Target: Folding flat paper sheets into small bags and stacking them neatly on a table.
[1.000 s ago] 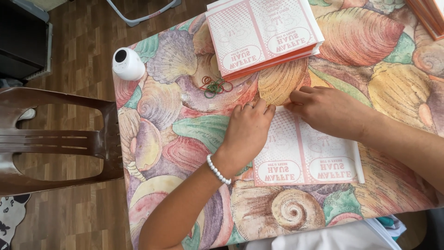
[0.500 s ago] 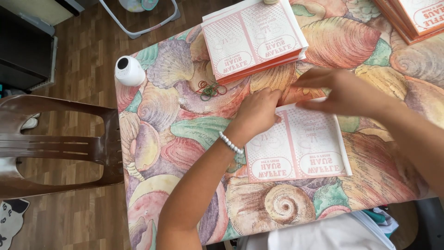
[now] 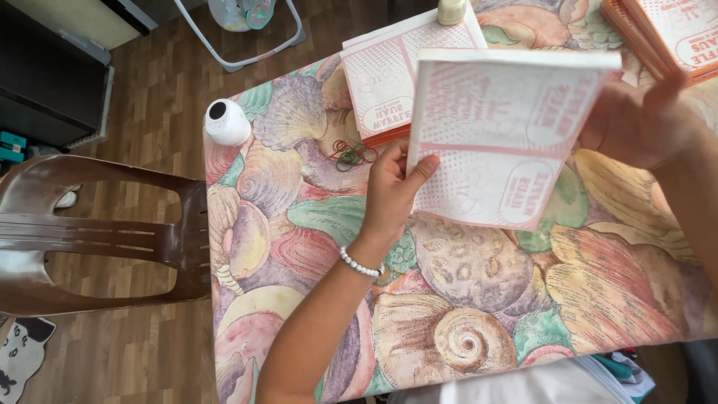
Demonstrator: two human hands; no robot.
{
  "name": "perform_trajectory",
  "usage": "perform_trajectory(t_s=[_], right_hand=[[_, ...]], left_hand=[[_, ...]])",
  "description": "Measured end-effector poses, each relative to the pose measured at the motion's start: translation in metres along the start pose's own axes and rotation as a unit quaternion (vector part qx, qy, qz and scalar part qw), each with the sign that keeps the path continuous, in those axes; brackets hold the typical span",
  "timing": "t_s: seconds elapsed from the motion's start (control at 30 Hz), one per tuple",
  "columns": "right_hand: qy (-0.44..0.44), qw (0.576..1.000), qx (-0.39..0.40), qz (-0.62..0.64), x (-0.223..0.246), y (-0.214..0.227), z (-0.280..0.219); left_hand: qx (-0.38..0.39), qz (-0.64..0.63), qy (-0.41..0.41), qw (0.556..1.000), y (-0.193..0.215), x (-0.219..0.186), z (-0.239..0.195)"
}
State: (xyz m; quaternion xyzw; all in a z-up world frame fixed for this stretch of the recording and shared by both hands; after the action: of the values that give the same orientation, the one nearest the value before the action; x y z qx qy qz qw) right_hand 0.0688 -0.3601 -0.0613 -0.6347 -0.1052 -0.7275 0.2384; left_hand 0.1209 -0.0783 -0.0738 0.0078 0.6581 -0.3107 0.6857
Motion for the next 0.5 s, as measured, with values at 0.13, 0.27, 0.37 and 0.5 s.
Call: perform_trajectory(t_s=[0.13,0.27,0.37,0.5], right_hand=[[0.031,0.998,-0.055,-0.013,0.0,-0.033,0.013],[-0.104,0.94,-0.285,-0.158,-0.002,-0.039,0.01],[-0.112,0.933,-0.29,-0.183,-0.003,-0.031,0.005],[-0.132,0.932,-0.283,-0.185,-0.004,-0.023,0.001]], left_hand=[[-0.052,-0.045,-0.032,0.997,0.009,0.007,-0.008],[-0.043,-0.094,0.023,0.994,0.013,0.01,-0.008],[0.019,-0.104,0.034,0.994,0.018,0.002,-0.005],[0.065,-0.053,0.033,0.996,0.024,0.002,-0.001]])
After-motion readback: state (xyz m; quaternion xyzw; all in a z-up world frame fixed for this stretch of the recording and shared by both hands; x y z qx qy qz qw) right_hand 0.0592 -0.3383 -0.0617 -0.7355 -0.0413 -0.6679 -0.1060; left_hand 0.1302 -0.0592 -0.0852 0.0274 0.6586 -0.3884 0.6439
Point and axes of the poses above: each hand's wrist, its own z-axis towards the middle knuckle, its own y-axis out of the back of the hand, x = y × z, the point moved 6 cm from there along z, towards the middle knuckle, and after that the axes turned 9 degrees about -z, right-handed, at the moved point
